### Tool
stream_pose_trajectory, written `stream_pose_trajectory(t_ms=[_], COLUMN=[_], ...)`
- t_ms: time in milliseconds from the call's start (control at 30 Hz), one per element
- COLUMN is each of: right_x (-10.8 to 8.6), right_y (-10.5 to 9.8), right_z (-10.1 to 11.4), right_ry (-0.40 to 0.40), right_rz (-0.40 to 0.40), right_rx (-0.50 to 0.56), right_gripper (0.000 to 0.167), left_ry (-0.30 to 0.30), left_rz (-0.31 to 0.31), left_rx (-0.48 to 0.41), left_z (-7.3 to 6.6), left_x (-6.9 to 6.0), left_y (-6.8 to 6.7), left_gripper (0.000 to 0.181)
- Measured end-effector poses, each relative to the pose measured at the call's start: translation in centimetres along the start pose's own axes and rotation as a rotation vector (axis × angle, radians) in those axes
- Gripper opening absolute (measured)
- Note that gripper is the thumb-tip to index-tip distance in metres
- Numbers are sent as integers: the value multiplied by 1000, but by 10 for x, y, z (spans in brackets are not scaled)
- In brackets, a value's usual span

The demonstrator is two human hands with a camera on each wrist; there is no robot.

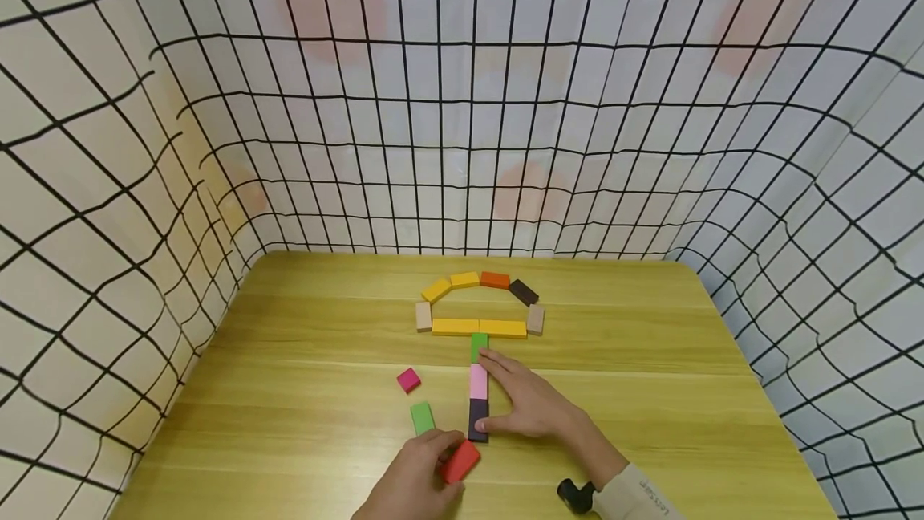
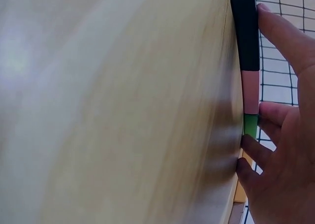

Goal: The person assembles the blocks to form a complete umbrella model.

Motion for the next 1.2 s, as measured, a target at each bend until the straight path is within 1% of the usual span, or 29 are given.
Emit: stream_pose_trajectory(t_ms=[100, 200, 433, 567, 767, 900, 1100, 1200], right_x=[0, 0, 0, 0, 1, 0, 1, 1], right_y=[0, -1, -2, -2, -3, -3, -2, 0], right_z=[0, 0, -1, -1, 1, 1, -1, -1], right_ry=[10, 8, -8, -1, 6, 8, 5, 9], right_rz=[6, 8, 2, 7, 17, 16, 8, 8], right_rx=[4, 9, 7, 11, 19, 25, 34, 37], right_gripper=[104, 101, 101, 101, 100, 99, 99, 99], left_ry=[9, 18, -10, -17, -26, -38, -22, -25], left_rz=[-1, -7, 29, 38, 32, 28, 3, 3], left_rx=[31, 56, 50, 73, 102, 101, 136, 143], left_z=[3, 2, -4, -5, -7, -10, -10, -9], left_x=[0, -1, 1, 3, 3, 4, 5, 7], left_y=[-2, -3, -4, -3, -3, -3, -2, -2], left_gripper=[52, 50, 44, 43, 42, 42, 38, 38])
Point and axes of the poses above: each hand's wrist, its own x-axis towards the middle knuckle, its own y-axis out of the palm, z = x × y, the point moved 2 cm from there along x, towards the middle knuckle, and after that the axes turned 15 degrees about z, right-handed, at the moved point
